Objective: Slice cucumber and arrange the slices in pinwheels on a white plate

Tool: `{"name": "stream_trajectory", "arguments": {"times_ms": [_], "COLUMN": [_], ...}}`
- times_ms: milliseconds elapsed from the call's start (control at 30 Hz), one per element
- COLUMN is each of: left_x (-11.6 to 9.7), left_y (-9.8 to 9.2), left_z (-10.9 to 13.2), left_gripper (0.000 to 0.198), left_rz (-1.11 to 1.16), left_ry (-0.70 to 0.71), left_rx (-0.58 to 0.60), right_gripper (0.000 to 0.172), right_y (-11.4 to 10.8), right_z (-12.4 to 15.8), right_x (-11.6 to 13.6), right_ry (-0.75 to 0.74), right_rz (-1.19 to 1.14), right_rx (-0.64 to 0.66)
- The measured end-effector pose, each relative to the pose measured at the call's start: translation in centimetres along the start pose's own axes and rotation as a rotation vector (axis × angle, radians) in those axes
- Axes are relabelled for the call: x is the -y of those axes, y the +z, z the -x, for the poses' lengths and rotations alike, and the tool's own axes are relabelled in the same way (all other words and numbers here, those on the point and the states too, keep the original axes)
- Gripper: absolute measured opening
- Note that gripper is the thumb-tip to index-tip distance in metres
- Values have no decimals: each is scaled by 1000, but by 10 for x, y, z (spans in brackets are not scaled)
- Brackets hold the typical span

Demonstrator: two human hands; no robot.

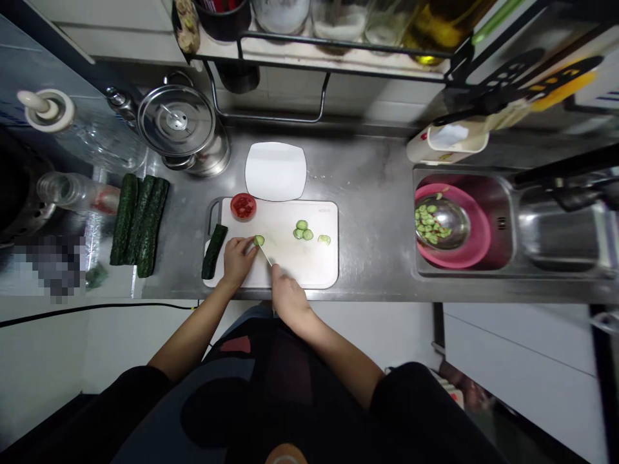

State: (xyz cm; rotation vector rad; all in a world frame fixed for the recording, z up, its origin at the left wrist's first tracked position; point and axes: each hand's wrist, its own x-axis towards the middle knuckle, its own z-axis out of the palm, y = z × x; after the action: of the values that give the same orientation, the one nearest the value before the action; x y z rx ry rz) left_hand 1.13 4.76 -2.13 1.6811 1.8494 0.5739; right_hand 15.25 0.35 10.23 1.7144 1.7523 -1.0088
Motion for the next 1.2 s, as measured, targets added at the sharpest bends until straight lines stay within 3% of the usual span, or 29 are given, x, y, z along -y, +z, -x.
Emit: {"name": "stream_trajectory", "arguments": {"times_ms": [833,1033,1200], "left_x": [2,1,2], "left_y": [1,0,0], "left_z": [0,0,0], "left_gripper": [24,25,25], "left_rz": [17,12,7], "left_ry": [1,8,8], "left_rx": [-1,4,4], "right_gripper": [43,40,41], "right_y": [3,-9,-3], "right_z": [-6,-6,-9], "right_x": [3,10,8], "right_ry": [8,47,45], "right_rz": [-55,-75,-109], "right_rx": [-1,56,73]}}
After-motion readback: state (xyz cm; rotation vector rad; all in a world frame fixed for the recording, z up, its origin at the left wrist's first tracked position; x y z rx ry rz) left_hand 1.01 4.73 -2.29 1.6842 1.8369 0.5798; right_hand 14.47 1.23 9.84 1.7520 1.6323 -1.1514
